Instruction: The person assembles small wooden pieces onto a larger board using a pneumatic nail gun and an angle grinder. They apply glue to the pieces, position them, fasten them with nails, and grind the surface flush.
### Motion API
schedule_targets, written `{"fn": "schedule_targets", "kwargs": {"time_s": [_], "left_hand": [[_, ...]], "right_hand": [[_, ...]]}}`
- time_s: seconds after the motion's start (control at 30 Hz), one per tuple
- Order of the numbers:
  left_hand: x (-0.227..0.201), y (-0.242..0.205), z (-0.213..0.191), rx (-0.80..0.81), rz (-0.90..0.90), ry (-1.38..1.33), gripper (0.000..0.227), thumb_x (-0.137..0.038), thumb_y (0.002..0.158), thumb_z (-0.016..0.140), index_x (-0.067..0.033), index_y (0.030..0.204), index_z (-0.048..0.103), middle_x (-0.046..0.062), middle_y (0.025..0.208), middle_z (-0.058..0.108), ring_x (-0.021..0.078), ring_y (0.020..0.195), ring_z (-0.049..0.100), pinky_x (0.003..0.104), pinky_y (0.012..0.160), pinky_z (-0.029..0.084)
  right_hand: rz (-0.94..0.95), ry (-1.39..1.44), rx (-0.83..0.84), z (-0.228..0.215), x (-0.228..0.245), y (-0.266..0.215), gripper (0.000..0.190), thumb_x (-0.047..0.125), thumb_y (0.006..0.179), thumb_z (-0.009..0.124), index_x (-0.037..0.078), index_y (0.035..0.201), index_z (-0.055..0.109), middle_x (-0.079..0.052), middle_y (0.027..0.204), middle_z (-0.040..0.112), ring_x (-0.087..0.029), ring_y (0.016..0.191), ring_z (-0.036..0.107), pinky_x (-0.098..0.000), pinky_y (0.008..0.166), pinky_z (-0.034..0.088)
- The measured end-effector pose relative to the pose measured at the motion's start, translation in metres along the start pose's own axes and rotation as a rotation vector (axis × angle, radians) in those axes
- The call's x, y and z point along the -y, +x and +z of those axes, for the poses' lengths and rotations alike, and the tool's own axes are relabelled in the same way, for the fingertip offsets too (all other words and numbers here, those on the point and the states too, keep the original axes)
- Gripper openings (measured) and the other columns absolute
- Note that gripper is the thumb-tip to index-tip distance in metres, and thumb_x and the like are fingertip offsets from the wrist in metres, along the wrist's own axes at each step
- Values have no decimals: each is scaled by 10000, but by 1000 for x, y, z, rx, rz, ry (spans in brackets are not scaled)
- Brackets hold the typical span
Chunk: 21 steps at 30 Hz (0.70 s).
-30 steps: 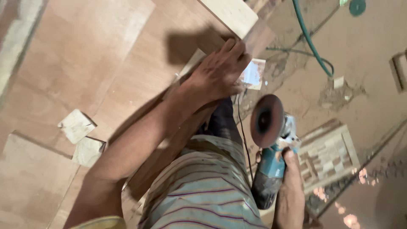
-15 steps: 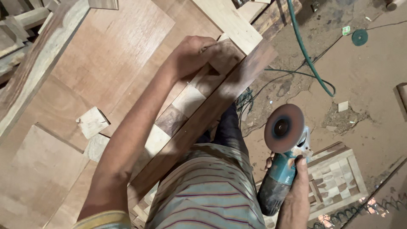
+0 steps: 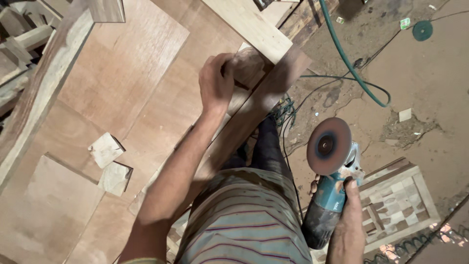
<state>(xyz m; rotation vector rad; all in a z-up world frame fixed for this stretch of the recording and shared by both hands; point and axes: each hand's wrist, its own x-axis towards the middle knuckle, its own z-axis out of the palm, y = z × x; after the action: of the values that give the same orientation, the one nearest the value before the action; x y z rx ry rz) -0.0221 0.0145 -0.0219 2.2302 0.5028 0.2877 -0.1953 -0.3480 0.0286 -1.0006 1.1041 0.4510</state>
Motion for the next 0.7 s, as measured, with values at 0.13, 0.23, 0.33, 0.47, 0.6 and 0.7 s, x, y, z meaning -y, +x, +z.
{"fn": "schedule_targets", "kwargs": {"time_s": [0.13, 0.23, 0.33, 0.47, 0.6, 0.7], "left_hand": [[-9, 0, -4, 10, -5, -37, 162, -36, 905, 710, -44, 1061, 755, 136, 919, 727, 277, 826, 720, 383, 746, 558], [-7, 6, -11, 86, -19, -43, 168, -68, 895, 735, -55, 1060, 765, 119, 920, 740, 252, 815, 729, 370, 743, 565], [-2, 13, -15, 152, -4, -77, 167, -82, 897, 759, -52, 1061, 771, 114, 933, 751, 241, 841, 733, 361, 762, 565], [5, 20, -18, 223, 12, -212, 207, -39, 907, 703, -50, 1103, 769, 106, 1018, 765, 219, 886, 748, 329, 811, 579], [3, 16, -16, 205, -9, -113, 234, -39, 920, 652, -54, 1125, 763, 95, 986, 772, 210, 866, 746, 332, 791, 566], [-7, 11, -14, 163, 41, 40, 206, -98, 950, 706, -85, 1148, 762, 82, 1002, 748, 227, 920, 701, 369, 794, 559]], "right_hand": [[-49, -29, 77, 3, 6, 2, 631, 569, 975, 593, 47, 1329, 587, -145, 1029, 695, -275, 784, 680, -384, 651, 578], [-49, -34, 159, 3, 11, 7, 658, 584, 969, 618, 26, 1318, 591, -148, 1023, 691, -274, 777, 680, -381, 633, 571], [-63, -31, 262, 5, 15, 12, 685, 587, 936, 652, 15, 1309, 589, -142, 1024, 687, -270, 789, 685, -375, 644, 573], [-51, -66, 296, 10, 19, 14, 701, 608, 934, 658, 5, 1286, 605, -160, 965, 687, -260, 749, 672, -368, 603, 557], [-35, -88, 264, 14, 24, 14, 710, 626, 935, 642, 19, 1302, 609, -174, 946, 685, -260, 749, 670, -363, 615, 555], [-2, -112, 154, 16, 23, 19, 711, 633, 930, 640, 26, 1299, 606, -162, 954, 683, -252, 753, 667, -359, 626, 556]]}}
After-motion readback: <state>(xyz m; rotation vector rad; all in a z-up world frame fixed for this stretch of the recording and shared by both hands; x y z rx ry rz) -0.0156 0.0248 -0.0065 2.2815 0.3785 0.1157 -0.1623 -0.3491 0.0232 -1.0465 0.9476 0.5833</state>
